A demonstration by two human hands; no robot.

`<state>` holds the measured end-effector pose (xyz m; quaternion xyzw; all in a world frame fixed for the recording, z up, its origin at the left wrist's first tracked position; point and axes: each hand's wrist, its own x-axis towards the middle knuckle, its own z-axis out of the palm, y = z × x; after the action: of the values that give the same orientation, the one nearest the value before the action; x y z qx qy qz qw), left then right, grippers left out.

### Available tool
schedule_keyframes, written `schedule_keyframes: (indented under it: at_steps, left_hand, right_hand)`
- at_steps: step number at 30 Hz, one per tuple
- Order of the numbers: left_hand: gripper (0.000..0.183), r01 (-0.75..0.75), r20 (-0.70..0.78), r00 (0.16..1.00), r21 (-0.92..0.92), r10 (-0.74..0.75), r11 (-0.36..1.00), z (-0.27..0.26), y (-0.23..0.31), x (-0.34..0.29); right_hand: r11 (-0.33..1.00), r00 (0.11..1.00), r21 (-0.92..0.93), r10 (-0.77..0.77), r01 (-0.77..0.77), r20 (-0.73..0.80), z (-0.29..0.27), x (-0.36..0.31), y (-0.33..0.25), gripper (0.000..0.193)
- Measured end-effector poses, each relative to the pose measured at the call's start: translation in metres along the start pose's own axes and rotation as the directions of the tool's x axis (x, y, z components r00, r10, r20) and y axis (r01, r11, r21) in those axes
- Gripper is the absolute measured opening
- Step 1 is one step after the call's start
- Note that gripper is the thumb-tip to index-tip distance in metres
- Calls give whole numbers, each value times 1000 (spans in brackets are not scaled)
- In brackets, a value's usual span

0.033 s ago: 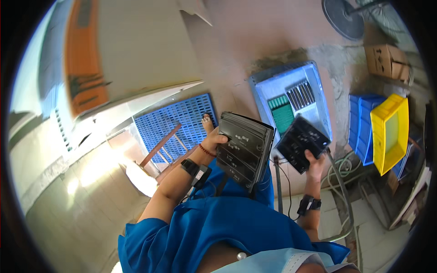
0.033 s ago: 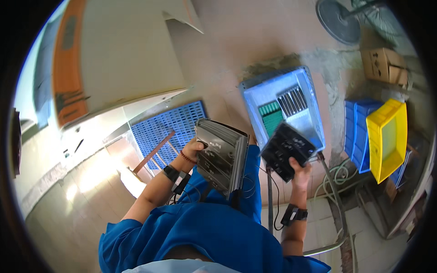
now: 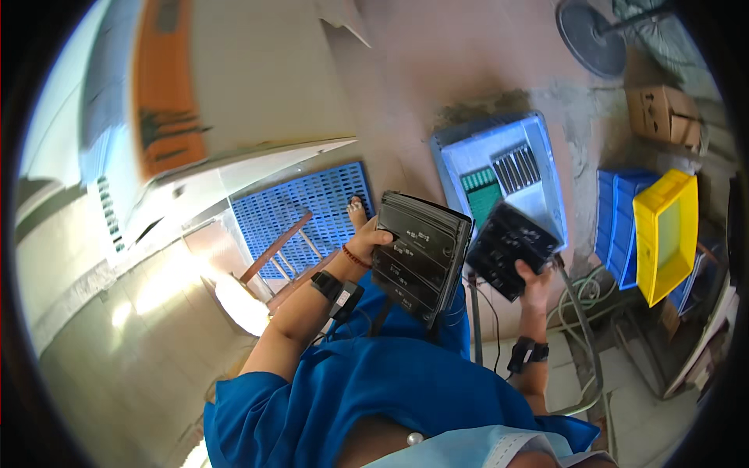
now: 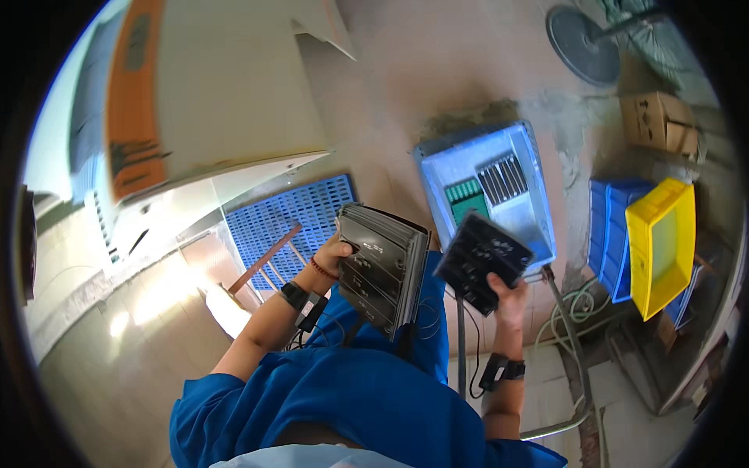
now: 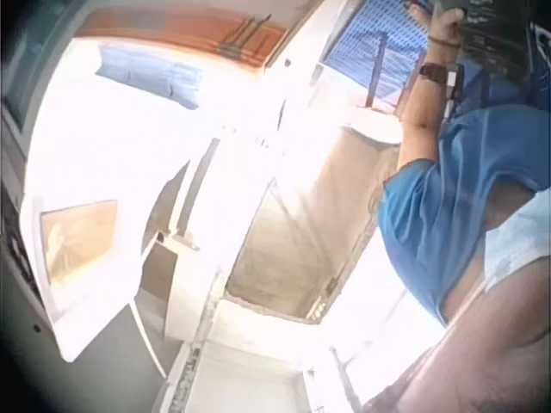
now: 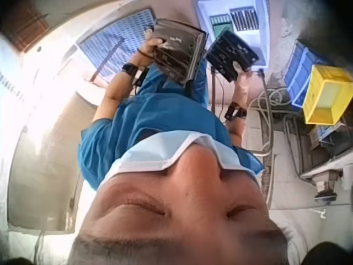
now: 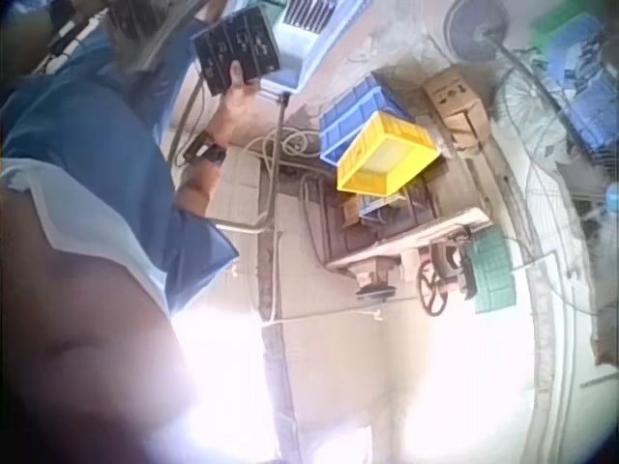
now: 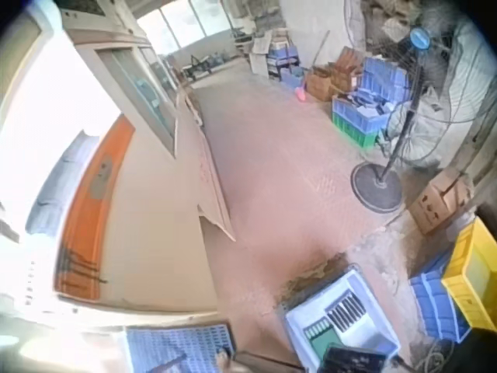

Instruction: Sort and arrange green and white mesh components and paper tags at a factory station.

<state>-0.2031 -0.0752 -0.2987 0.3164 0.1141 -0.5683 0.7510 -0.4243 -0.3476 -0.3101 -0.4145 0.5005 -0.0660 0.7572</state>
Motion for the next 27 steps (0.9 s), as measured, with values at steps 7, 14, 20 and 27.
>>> schedule_keyframes:
  at_steps: [7,14,20,27]
  left_hand:
    - [58,-193,-79,979,-49,189,980,0,34,-85]
    - [50,-331,-129,938,-65,321,941,-63,68,-222]
    - [51,-490,-273,858,-178,436,853,-98,99,-351]
    - [46,-663,-446,712,-173,542,729,-115,150,-505]
  right_hand:
    - [987,906,-101,155,-125,394,123,-66,-34,43]
    - [958,795,-281,125,60,594,259,-140,-20,39]
    - [923,688,-357,166,145,707,387,-207,31,32]
    - [830,477,-485,321,273,818,552,-289,105,28]
